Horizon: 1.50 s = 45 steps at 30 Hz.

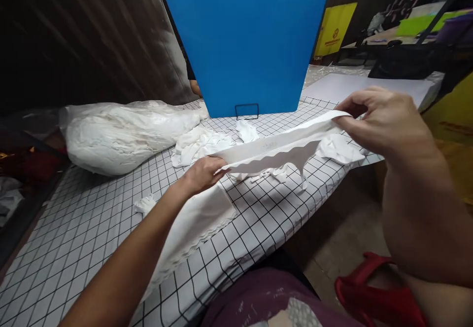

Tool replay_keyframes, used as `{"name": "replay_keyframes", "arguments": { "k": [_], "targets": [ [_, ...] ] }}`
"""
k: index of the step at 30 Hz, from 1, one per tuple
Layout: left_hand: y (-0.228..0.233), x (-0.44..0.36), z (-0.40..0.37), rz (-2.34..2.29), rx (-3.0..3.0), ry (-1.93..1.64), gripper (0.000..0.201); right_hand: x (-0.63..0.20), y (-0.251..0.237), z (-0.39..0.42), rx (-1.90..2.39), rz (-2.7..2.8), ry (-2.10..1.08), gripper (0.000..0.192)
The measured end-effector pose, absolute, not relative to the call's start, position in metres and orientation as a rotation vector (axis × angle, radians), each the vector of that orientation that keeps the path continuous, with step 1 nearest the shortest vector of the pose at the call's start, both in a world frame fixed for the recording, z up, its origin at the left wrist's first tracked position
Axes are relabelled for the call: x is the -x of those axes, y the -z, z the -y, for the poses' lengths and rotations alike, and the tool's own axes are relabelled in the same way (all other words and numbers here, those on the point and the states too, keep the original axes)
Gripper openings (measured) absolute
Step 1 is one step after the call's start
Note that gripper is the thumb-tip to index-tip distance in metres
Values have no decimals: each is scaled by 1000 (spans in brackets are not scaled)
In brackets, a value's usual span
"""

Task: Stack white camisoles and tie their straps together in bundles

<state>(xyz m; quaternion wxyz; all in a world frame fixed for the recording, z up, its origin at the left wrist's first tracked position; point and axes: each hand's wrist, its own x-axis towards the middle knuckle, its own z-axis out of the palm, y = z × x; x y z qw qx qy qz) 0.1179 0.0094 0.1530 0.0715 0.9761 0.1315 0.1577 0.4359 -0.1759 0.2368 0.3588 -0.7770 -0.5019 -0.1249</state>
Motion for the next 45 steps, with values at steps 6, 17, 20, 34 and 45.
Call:
{"name": "replay_keyframes", "arguments": {
  "k": [6, 17, 20, 34, 45],
  "targets": [
    [-224, -57, 4, -531, -2755, -581, 24, -449, -261, 142, 2284, 1519, -424, 23],
    [-263, 16, 16, -858, -2397, -806, 30, -434, -260, 86, 1347, 2064, -1300, 45],
    [-276, 27, 13, -930, -2192, -1050, 34, -420, -268, 72, 1177, 1926, -1211, 53],
    [-304, 73, 19, -1024, -2061, -1028, 35, -381, -289, 34, 1019, 1994, -999, 39],
    [-298, 111, 31, -1254, -2286, -885, 41, -332, -287, 33, 1161, 2543, -794, 29]
  ]
}}
